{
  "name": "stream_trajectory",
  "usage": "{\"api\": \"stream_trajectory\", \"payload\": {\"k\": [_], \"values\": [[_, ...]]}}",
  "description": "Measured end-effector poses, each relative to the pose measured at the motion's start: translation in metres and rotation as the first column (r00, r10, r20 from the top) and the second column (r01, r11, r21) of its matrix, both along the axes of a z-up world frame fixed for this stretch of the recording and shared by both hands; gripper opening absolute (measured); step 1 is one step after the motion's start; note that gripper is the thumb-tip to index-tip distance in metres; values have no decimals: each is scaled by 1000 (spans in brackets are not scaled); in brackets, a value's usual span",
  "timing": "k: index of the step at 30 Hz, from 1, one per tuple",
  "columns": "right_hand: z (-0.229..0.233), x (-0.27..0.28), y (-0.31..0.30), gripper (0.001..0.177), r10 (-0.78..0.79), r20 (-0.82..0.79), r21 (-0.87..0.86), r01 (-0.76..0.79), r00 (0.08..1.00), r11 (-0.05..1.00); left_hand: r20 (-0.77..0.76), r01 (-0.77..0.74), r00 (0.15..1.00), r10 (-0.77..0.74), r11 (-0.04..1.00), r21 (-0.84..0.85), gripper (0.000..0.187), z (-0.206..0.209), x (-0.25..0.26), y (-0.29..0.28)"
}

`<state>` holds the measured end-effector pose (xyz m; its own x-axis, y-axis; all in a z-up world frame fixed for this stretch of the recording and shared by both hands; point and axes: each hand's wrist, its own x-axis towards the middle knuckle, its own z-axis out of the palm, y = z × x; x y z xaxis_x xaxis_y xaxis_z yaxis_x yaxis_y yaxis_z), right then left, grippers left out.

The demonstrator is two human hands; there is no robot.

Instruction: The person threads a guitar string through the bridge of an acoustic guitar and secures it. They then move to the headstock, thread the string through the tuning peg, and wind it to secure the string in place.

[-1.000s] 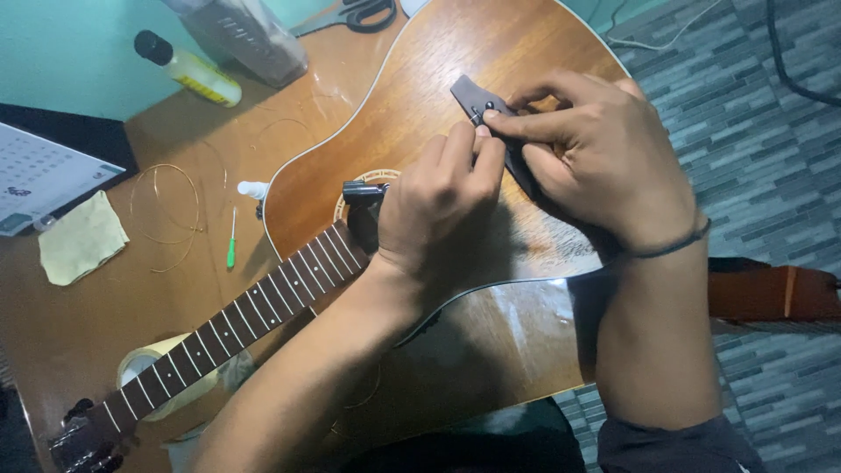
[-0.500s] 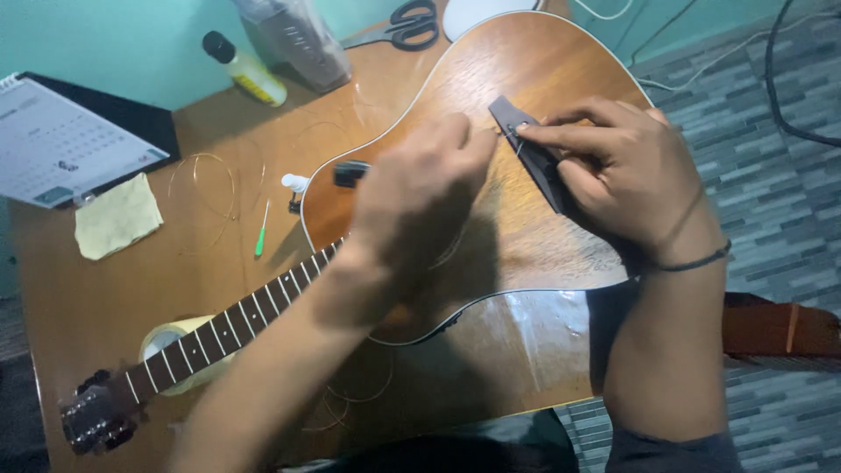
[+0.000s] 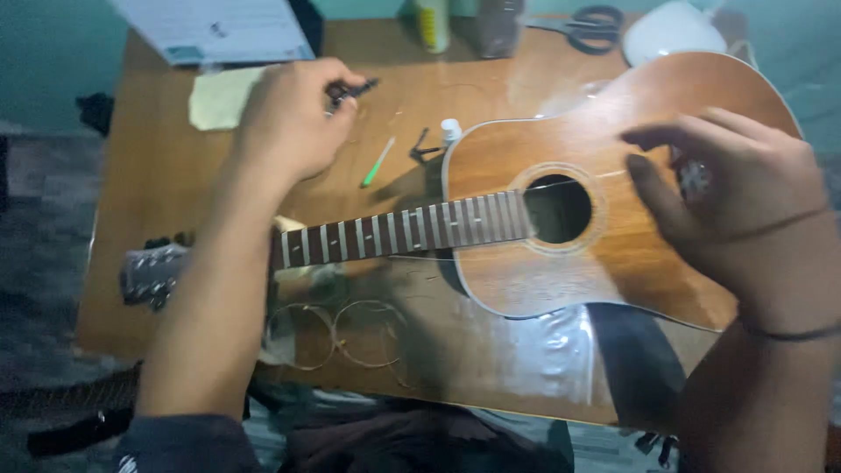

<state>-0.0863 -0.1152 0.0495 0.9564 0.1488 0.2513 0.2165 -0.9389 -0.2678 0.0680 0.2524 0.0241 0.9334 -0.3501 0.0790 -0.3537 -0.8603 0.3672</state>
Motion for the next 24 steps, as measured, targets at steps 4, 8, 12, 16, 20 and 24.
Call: {"api": "stream_trajectory", "payload": {"k": [4, 8, 12, 16, 20, 24], "values": [[14, 59, 99, 11, 383, 26, 127, -383, 923, 915, -207, -85, 972, 115, 985, 148, 28, -24, -1, 19], [-25, 116, 190, 28, 401, -410, -132, -489, 819, 862, -351, -81, 917, 192, 948, 307, 27, -39, 3, 31], [-102, 158, 240, 14, 429, -338, -472, -545, 838, 693, -481, -297, 833, 276, 954, 33, 26, -82, 13, 52], [-138, 177, 260, 7, 521, -355, -521, -627, 776, 579, -399, -242, 879, 262, 965, 101, 14, -84, 7, 44], [-125, 165, 267, 10, 568, -339, -585, -641, 750, 497, -277, -106, 947, 164, 971, 214, 14, -74, 1, 45], [-97, 153, 258, 15, 612, -272, -550, -642, 743, 535, -333, -117, 931, 151, 986, 120, 12, -72, 3, 55]]}}
